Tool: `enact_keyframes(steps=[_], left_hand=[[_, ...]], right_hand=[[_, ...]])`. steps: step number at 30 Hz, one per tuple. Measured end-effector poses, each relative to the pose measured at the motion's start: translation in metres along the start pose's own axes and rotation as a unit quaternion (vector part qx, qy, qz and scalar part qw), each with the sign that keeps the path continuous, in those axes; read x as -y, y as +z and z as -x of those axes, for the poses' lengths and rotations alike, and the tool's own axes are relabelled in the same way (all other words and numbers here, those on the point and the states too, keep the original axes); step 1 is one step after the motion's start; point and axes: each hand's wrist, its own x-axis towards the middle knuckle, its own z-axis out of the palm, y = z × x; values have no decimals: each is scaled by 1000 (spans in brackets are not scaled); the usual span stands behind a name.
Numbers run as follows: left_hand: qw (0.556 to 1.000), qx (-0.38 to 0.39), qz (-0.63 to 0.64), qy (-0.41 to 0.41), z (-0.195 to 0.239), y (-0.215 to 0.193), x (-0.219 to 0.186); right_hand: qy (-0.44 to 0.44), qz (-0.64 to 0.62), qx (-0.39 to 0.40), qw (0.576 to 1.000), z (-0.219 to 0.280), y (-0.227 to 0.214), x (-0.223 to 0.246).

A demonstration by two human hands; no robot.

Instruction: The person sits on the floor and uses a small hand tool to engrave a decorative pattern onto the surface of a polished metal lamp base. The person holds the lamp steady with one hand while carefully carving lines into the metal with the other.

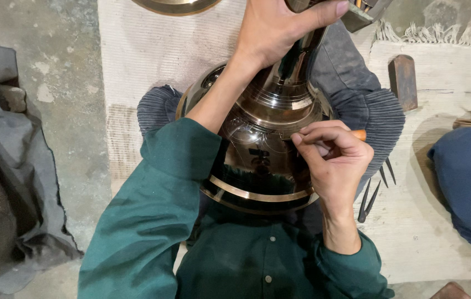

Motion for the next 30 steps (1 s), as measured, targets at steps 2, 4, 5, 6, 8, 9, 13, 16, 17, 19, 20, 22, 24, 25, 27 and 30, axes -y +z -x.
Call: enact_keyframes(steps=[2,4,5,6,8,9,13,16,17,19,20,22,24,25,27,30], left_hand=[[1000,3,-3,-7,-1,1,2],[1000,5,-4,-16,-1,1,3],[1000,8,-3,-9,-1,2,3],[1000,11,-2,-3,-1,2,3],[1000,14,-3,-2,-1,1,4],[1000,14,-5,-7,-2,2,5],[1000,12,-4,-10,-2,2,5],[999,19,-10,-25,-3,3,6],[999,18,-12,-24,-3,3,7],[1000,14,-17,-20,-4,3,7],[1000,12,-18,-17,-4,2,6],[1000,8,-19,-12,-4,2,6],[1000,16,-16,-22,-6,1,7],[999,20,-15,-27,-6,1,7],[999,20,-20,-28,-6,1,7],[999,23,-10,-29,-6,2,6]], right_hand=[[-4,3,4,1000,0,-1,0],[-14,2,13,1000,-1,-3,1],[-10,3,11,1000,0,-3,1],[-6,4,10,1000,0,-4,1],[-8,5,6,1000,0,-3,1],[-14,5,3,1000,0,-2,1],[-15,-7,-1,1000,1,-2,0],[-14,18,8,1000,1,-5,1],[-15,12,10,1000,2,-6,1],[-16,-1,15,1000,3,-7,1],[-14,-6,12,1000,3,-7,1],[-11,-17,6,1000,4,-6,1],[-14,-17,3,1000,4,-5,-1],[-15,-18,1,1000,4,-5,-2],[-21,-8,7,1000,4,-7,-2],[-29,-2,10,1000,5,-8,-3]])
